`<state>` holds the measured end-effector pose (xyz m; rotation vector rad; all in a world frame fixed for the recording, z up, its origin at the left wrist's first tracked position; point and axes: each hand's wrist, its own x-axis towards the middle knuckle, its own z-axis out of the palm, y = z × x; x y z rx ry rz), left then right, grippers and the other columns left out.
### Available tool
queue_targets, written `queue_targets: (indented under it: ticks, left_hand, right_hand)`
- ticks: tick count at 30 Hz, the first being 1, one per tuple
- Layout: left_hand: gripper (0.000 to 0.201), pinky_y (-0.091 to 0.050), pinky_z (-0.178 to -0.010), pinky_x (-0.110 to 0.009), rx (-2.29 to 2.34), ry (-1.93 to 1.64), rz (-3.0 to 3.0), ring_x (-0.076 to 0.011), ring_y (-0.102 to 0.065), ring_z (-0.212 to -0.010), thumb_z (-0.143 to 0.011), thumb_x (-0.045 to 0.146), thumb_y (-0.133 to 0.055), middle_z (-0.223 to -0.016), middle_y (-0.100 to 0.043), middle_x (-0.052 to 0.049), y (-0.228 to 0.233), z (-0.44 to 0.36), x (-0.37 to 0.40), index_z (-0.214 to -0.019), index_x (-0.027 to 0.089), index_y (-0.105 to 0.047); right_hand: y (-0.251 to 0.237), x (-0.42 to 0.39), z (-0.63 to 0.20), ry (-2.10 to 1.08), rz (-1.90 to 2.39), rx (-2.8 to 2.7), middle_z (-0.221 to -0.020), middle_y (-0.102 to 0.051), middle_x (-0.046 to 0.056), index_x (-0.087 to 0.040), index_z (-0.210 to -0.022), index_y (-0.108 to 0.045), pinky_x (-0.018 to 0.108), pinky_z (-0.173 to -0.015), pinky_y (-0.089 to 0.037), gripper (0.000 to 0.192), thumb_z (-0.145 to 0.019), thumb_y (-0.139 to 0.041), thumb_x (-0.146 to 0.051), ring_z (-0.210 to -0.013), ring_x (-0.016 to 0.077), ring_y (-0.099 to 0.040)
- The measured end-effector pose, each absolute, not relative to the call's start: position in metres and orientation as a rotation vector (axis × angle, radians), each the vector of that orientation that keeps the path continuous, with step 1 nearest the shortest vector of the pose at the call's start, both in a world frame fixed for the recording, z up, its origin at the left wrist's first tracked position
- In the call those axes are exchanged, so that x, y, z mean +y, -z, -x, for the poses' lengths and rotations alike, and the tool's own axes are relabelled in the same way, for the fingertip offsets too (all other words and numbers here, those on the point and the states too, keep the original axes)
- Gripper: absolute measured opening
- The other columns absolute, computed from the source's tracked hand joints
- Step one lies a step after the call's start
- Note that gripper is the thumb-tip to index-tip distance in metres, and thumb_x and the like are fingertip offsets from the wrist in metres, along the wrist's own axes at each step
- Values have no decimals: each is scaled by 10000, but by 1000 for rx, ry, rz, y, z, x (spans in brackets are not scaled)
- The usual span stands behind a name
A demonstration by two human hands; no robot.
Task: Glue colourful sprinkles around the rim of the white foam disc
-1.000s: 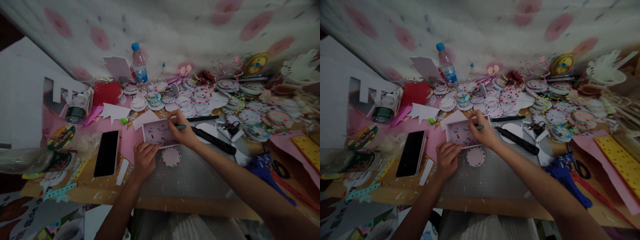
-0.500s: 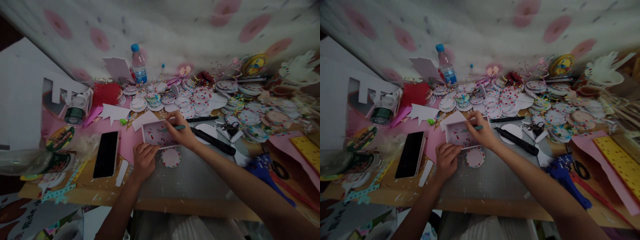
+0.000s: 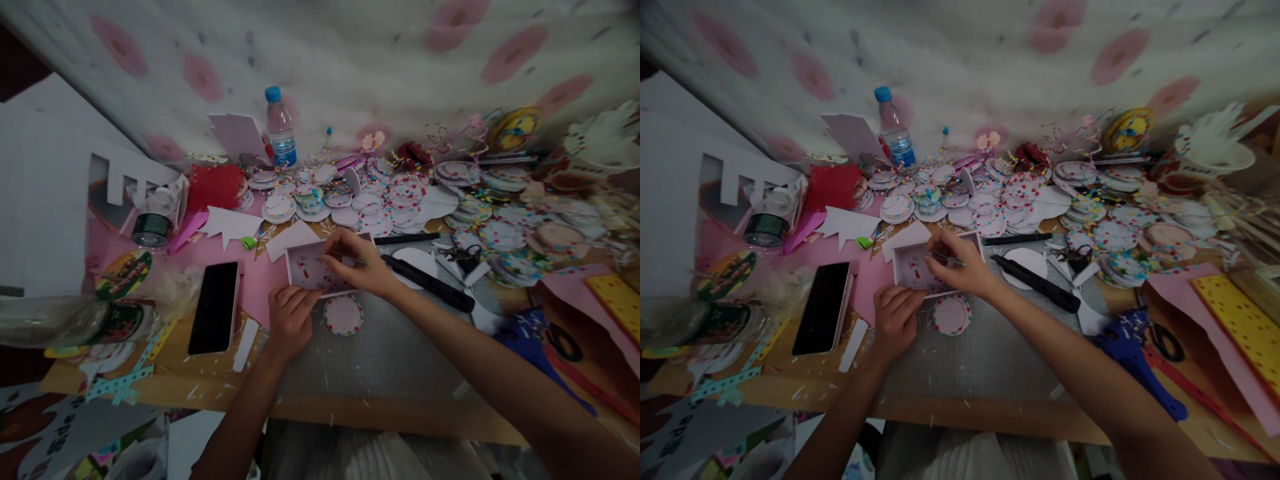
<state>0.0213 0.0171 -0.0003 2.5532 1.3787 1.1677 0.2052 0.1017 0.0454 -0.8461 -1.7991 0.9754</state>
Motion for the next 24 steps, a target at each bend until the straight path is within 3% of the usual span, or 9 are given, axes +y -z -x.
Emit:
queue_targets:
  ticks: [16, 24]
  left_hand:
    - [318, -368, -892, -407, 1369, -1167, -2549, -209, -588, -891, -875, 55, -451, -901, -729, -51, 0, -20, 18, -1071, 197, -658]
    - [339, -369, -884, -408, 1373, -1177, -2555, -211, -594, -894, -865, 49, -444, -904, -733, -52, -1, -21, 18, -1075, 203, -661]
  right_hand:
    - [-46, 100, -205, -937, 866, -1838, -597, -414, -89, -235, -837, -404, 234, -513, -313, 182, -773, -496, -92, -507, 81, -378]
    - [-47, 101, -205, -931, 862, -1844, -624, -427, -80, -238, -835, -392, 238, -514, -323, 185, -775, -519, -118, -529, 88, -408]
